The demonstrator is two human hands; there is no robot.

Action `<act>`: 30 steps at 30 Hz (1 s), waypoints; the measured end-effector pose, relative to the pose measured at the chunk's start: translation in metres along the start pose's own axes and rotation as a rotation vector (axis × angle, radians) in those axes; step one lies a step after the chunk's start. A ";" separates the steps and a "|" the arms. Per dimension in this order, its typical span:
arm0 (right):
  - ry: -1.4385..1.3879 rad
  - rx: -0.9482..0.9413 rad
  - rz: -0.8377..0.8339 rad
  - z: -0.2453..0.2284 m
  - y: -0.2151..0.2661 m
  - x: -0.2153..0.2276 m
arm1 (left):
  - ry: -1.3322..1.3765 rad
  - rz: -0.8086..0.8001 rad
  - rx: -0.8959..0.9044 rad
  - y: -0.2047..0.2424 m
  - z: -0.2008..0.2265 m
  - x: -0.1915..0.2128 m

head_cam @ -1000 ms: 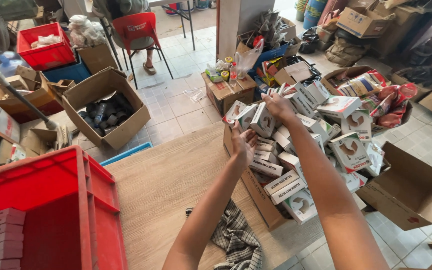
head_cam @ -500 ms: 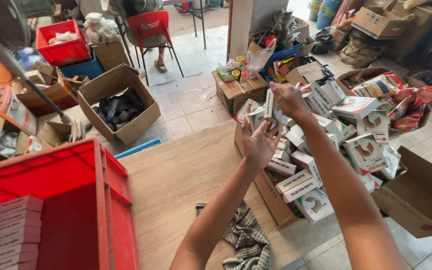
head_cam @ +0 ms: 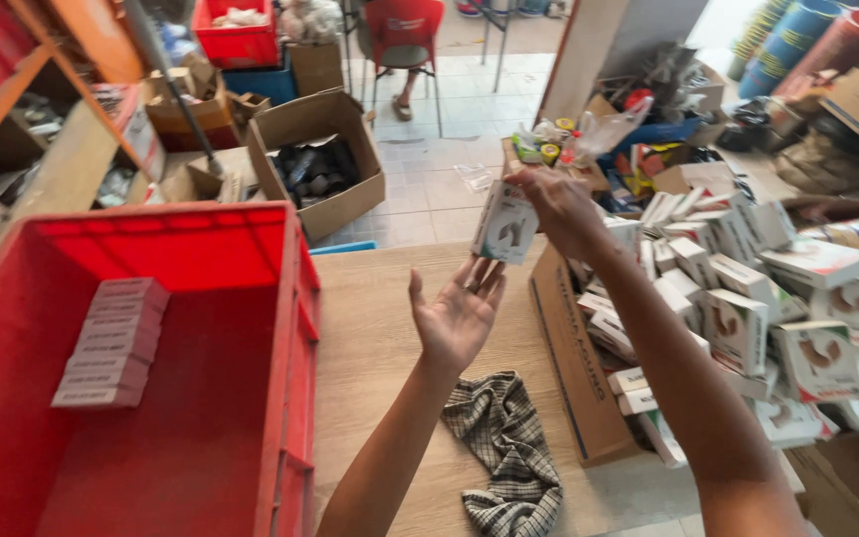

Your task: The person wipes small white boxes with a checkered cloth on a wooden table and places them into a red plastic bin. The person repeats this process for several boxes, taking them from a larger cardboard box and stacking them neatly in the red bin.

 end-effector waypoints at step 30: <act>-0.284 -0.481 -0.683 0.087 0.101 -0.323 | 0.076 0.745 -0.080 0.156 0.064 0.215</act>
Point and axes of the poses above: each hand's wrist, its own y-axis away from the middle knuckle, its own x-axis out of the back of the hand, z = x × y, the point moved 2 cm from there along -y, towards the middle knuckle, and after that the axes turned 3 degrees about -y, right-handed, at the moved point
